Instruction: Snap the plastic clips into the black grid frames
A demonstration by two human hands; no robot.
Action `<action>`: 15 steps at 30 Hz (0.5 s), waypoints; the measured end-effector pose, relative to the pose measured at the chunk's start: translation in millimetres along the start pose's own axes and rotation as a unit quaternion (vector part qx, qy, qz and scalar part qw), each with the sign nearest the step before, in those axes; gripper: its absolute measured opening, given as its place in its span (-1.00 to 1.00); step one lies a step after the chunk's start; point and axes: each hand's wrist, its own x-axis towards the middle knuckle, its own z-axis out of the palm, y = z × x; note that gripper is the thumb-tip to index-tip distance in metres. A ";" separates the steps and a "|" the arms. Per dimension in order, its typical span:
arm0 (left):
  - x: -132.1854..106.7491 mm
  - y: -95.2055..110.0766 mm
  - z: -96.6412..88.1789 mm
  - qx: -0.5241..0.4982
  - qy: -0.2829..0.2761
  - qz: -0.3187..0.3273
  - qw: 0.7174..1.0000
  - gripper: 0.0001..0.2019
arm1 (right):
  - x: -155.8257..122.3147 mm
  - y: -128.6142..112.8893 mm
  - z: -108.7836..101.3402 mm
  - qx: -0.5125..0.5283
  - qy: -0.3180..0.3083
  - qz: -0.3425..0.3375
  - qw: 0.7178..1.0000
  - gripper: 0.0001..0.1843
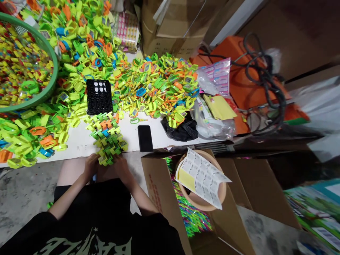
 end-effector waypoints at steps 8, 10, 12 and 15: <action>-2.3 31.2 -6.1 -0.036 -0.003 -0.005 0.999 -0.63 | 3.4 4.5 10.4 -0.058 0.019 -0.017 0.998 -0.69; -3.1 36.6 -4.9 -0.054 0.004 -0.023 0.998 -0.66 | 4.0 9.0 13.2 -0.058 0.031 -0.022 0.998 -0.66; -2.1 39.5 -3.5 -0.069 0.012 -0.042 0.997 -0.68 | 5.5 13.7 15.0 -0.056 0.042 -0.031 0.997 -0.63; 3.0 42.6 -2.6 -0.085 0.010 -0.059 0.995 -0.70 | 8.1 18.8 16.4 -0.061 0.047 -0.054 0.996 -0.61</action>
